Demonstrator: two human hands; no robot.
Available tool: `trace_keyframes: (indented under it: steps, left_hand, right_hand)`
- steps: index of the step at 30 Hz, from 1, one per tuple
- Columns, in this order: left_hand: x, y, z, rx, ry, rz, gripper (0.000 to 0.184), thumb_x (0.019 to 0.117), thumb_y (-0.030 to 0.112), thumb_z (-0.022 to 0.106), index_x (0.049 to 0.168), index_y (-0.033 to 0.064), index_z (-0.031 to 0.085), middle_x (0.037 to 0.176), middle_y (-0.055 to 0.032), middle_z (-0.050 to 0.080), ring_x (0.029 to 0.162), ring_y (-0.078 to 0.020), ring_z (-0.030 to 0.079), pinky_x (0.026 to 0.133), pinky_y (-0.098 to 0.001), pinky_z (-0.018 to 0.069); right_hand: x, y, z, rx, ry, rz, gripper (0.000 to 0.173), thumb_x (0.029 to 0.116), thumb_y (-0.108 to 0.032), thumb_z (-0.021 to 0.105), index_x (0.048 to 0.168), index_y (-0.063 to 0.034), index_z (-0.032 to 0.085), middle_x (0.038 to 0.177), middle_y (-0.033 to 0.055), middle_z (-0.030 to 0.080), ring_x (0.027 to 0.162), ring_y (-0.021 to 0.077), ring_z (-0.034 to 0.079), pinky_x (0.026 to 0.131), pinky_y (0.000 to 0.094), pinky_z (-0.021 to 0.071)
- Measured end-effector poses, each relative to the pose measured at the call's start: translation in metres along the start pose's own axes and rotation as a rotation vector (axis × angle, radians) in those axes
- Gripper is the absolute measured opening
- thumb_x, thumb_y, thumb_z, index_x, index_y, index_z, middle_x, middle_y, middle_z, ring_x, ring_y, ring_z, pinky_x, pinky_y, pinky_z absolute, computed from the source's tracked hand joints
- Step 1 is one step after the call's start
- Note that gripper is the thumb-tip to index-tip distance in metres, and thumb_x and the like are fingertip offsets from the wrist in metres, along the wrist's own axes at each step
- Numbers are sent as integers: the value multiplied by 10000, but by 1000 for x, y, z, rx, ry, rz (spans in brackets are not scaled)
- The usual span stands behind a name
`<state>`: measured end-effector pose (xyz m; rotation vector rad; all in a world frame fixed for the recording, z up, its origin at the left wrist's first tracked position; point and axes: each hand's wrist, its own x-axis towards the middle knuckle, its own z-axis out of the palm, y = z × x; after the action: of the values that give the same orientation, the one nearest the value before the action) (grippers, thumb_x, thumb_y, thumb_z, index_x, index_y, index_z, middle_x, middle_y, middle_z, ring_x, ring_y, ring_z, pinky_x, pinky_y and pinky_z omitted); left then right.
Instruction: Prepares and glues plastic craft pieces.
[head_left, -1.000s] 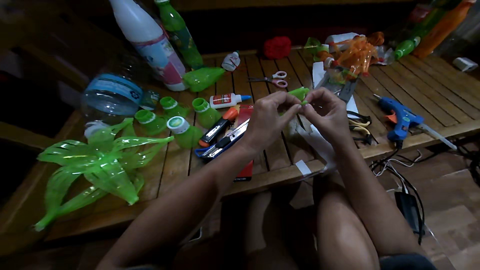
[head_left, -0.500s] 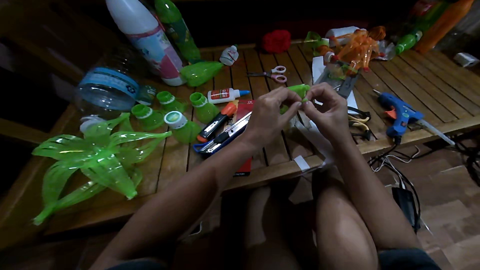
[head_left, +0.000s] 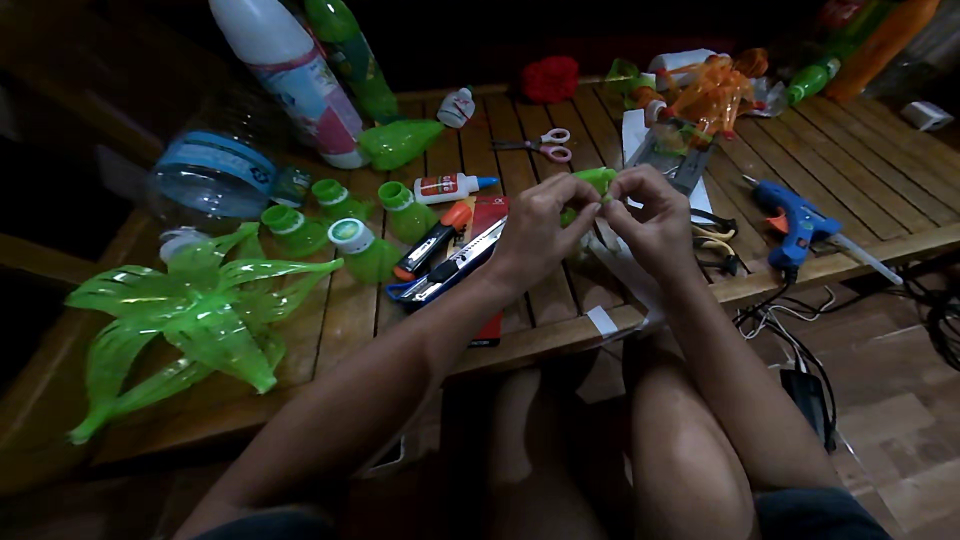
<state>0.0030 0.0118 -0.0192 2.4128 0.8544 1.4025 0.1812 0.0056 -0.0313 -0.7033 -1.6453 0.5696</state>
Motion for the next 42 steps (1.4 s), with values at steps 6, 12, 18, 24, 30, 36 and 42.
trace_keyframes:
  steps: [6, 12, 18, 24, 30, 36, 42]
  left_hand:
    - [-1, 0, 2, -2, 4, -6, 130, 967, 58, 642, 1007, -45, 710, 958, -150, 710, 879, -140, 692, 843, -239, 557]
    - [-1, 0, 3, -12, 13, -7, 128, 967, 56, 638, 1005, -44, 709, 955, -147, 712, 878, -142, 691, 838, -242, 555]
    - [-1, -2, 3, -7, 17, 2, 127, 965, 56, 641, 1005, -40, 713, 953, -145, 717, 879, -148, 697, 837, -250, 560]
    - [0, -3, 4, -17, 12, -1, 134, 970, 65, 636, 1006, -41, 711, 952, -143, 712, 875, -140, 691, 838, -250, 559]
    - [2, -3, 2, -33, 2, -9, 155, 987, 66, 624, 1037, -60, 700, 973, -150, 709, 896, -125, 688, 861, -235, 553]
    - [4, -6, 3, 2, -10, -3, 171, 989, 73, 613, 1045, -68, 692, 986, -160, 708, 895, -126, 683, 856, -235, 547]
    - [3, -9, 3, 16, 20, -16, 173, 986, 65, 614, 1048, -75, 693, 997, -175, 709, 909, -144, 691, 866, -248, 552]
  right_hand:
    - [-1, 1, 1, -23, 10, -27, 25, 900, -18, 628, 922, -5, 631, 1011, 32, 620, 922, 13, 633, 765, 169, 571]
    - [-1, 2, 2, -32, 12, -20, 36, 902, -24, 624, 933, -8, 631, 1010, 31, 617, 906, 14, 630, 754, 170, 566]
    - [-1, 3, 2, -39, 8, -34, 30, 907, -31, 629, 933, -17, 629, 1010, 26, 619, 924, 18, 631, 764, 175, 568]
    - [-1, 3, 2, -37, 14, -27, 56, 912, -32, 621, 956, 2, 626, 1004, 37, 623, 907, 24, 635, 762, 183, 569]
    - [3, 4, 3, -39, 28, -53, 93, 925, -39, 617, 977, 38, 631, 999, 61, 621, 915, 40, 637, 790, 197, 571]
    - [4, 4, 2, -46, 16, -30, 119, 935, -30, 611, 997, 69, 636, 1021, 103, 625, 904, 46, 636, 780, 187, 560]
    - [7, 3, 8, -48, 25, -9, 146, 946, -55, 612, 1015, 71, 641, 1022, 121, 630, 874, 71, 643, 746, 206, 561]
